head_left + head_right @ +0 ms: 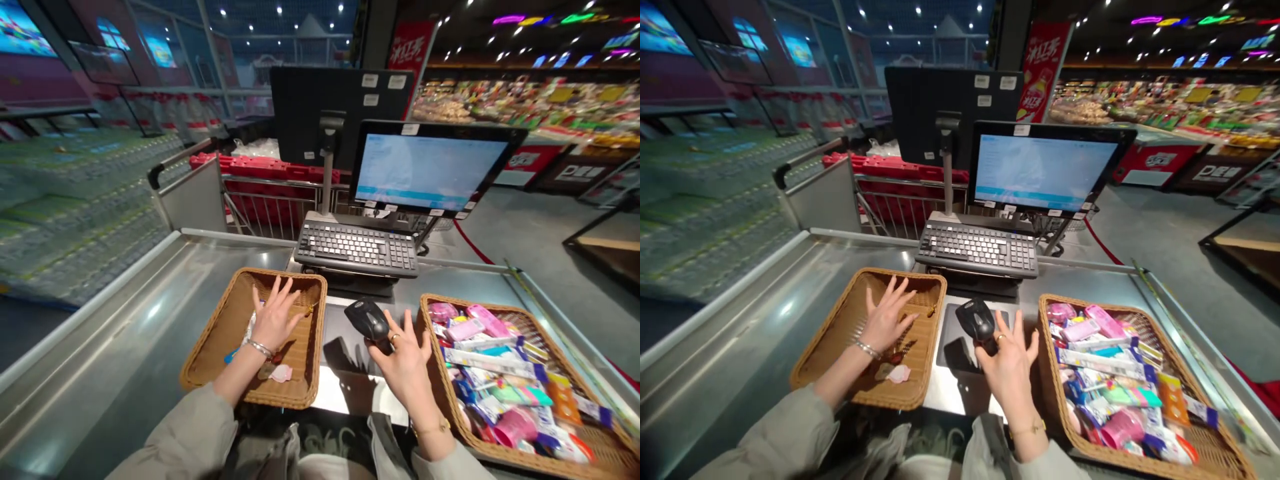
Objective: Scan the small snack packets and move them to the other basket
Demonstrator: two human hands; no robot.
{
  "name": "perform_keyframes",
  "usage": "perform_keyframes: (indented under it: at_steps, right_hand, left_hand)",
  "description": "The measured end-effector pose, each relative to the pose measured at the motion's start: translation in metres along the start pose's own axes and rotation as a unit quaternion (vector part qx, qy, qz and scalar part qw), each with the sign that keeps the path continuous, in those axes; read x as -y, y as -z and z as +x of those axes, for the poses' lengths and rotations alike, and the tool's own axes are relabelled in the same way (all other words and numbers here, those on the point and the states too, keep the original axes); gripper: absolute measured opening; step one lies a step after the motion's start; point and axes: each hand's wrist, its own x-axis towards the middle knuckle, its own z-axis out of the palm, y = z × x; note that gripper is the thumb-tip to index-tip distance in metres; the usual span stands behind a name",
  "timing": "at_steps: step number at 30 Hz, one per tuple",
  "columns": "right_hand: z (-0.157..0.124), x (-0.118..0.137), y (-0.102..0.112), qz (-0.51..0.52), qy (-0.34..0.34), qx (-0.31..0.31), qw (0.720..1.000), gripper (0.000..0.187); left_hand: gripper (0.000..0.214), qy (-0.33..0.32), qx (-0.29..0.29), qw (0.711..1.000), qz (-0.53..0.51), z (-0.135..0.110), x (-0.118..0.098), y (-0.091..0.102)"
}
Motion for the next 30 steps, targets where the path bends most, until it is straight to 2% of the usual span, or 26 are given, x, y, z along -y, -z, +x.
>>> perform_keyframes:
  at_steps: [4, 9, 17, 22, 26, 30]
  right_hand:
    - [0.004, 0.010, -0.013, -0.003, 0.013, 0.028, 1.000, 0.031]
    - [0.008, 0.016, -0.025, -0.014, 0.028, 0.044, 0.999, 0.030]
    - [0.010, 0.020, -0.037, -0.007, 0.034, 0.048, 0.998, 0.035]
    - [0.010, 0.020, -0.040, -0.008, 0.033, 0.059, 0.998, 0.036]
    - [0.009, 0.019, -0.041, -0.008, 0.043, 0.065, 0.997, 0.037]
    - [0.008, 0.018, -0.041, -0.006, 0.042, 0.060, 0.997, 0.036]
  left_hand:
    - [0.042, 0.025, 0.024, 0.999, 0.008, -0.014, 0.025, -0.007]
    - [0.041, 0.052, 0.070, 0.996, 0.004, -0.026, 0.046, -0.018]
    - [0.045, 0.058, 0.141, 0.988, 0.013, -0.044, 0.080, -0.033]
    - [0.044, 0.021, 0.193, 0.981, 0.012, -0.044, 0.092, -0.039]
    - [0.044, -0.063, 0.260, 0.964, 0.006, -0.041, 0.100, -0.052]
    - [0.031, -0.139, 0.322, 0.936, -0.030, -0.042, 0.109, -0.073]
